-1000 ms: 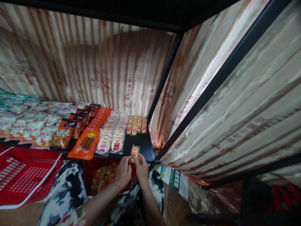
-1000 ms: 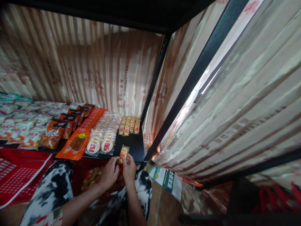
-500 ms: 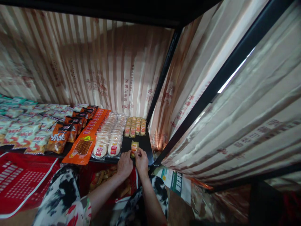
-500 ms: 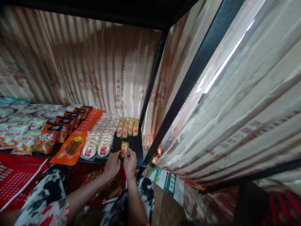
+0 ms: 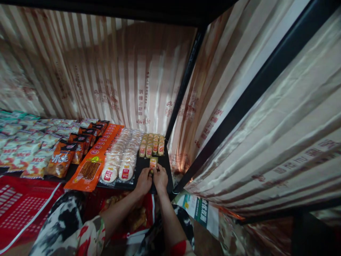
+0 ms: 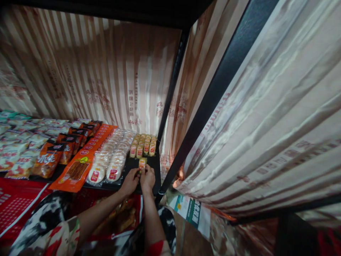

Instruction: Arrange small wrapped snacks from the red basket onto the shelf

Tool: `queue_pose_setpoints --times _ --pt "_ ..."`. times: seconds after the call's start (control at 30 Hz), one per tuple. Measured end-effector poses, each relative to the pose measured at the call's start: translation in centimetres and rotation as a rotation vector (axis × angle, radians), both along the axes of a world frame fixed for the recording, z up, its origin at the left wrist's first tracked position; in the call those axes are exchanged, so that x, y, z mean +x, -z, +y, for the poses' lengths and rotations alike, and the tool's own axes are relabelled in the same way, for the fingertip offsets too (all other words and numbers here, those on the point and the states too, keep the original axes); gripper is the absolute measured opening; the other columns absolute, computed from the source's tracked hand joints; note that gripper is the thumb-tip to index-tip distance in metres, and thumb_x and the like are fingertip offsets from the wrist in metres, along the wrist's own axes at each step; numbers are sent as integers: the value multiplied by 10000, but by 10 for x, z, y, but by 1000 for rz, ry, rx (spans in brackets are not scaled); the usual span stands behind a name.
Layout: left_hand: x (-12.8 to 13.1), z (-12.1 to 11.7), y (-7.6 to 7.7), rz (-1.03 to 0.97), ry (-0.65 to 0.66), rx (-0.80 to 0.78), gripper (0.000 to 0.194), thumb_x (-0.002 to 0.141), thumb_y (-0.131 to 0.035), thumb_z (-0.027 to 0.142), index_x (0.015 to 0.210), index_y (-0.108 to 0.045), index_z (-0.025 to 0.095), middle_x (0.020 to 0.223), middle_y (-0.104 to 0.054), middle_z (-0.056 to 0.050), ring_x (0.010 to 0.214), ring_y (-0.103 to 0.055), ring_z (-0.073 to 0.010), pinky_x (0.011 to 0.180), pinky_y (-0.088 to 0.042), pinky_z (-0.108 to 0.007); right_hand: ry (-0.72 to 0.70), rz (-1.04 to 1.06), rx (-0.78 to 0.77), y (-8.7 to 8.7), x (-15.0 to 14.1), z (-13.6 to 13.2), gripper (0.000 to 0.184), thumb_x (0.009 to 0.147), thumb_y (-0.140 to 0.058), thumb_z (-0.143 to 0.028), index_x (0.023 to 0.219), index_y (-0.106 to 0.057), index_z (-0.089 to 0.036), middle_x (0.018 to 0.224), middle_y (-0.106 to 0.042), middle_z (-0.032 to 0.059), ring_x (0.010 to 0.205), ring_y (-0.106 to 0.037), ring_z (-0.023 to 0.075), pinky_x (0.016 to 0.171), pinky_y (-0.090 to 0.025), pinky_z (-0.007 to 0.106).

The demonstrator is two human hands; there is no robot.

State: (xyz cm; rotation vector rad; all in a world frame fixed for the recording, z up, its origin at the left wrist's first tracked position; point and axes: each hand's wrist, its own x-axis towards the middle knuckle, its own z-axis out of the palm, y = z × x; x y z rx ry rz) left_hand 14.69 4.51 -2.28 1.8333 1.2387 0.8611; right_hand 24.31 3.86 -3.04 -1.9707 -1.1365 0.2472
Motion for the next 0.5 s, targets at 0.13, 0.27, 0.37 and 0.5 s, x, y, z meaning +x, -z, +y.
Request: queue_pose_setpoints --times 0.13,0.27,0.37,0.5 --pt "6 10 -1 -6 8 -35 480 638 -382 -12 1056 -566 136 1131 -584 -92 1062 -528 -153 975 -406 -319 1 -94 -81 -5 5 13 304 826 -457 -305 1025 -656 -189 899 -641 73 779 -593 183 636 -393 252" --pt "12 17 0 -16 -7 -46 476 619 -392 -15 1027 -578 145 1093 -595 -84 1031 -537 -153 963 -413 -328 -8 -132 -88 -7 10 22 298 837 -447 -297 1024 -653 -187 886 -646 77 788 -595 180 650 -390 249" --pt "15 21 -1 -13 -16 -52 472 620 -398 -9 1029 -578 142 1082 -595 -85 1012 -540 -152 961 -412 -327 -3 -133 -94 -8 13 27 299 838 -444 -291 1024 -653 -185 888 -644 80 794 -596 184 659 -391 254" --pt "18 24 -2 -19 -7 -52 474 616 -392 -3 1031 -579 129 1072 -600 -88 1014 -536 -155 968 -405 -318 25 -106 -89 -6 13 33 314 836 -443 -290 1044 -644 -169 905 -636 94 808 -596 194 659 -393 263"
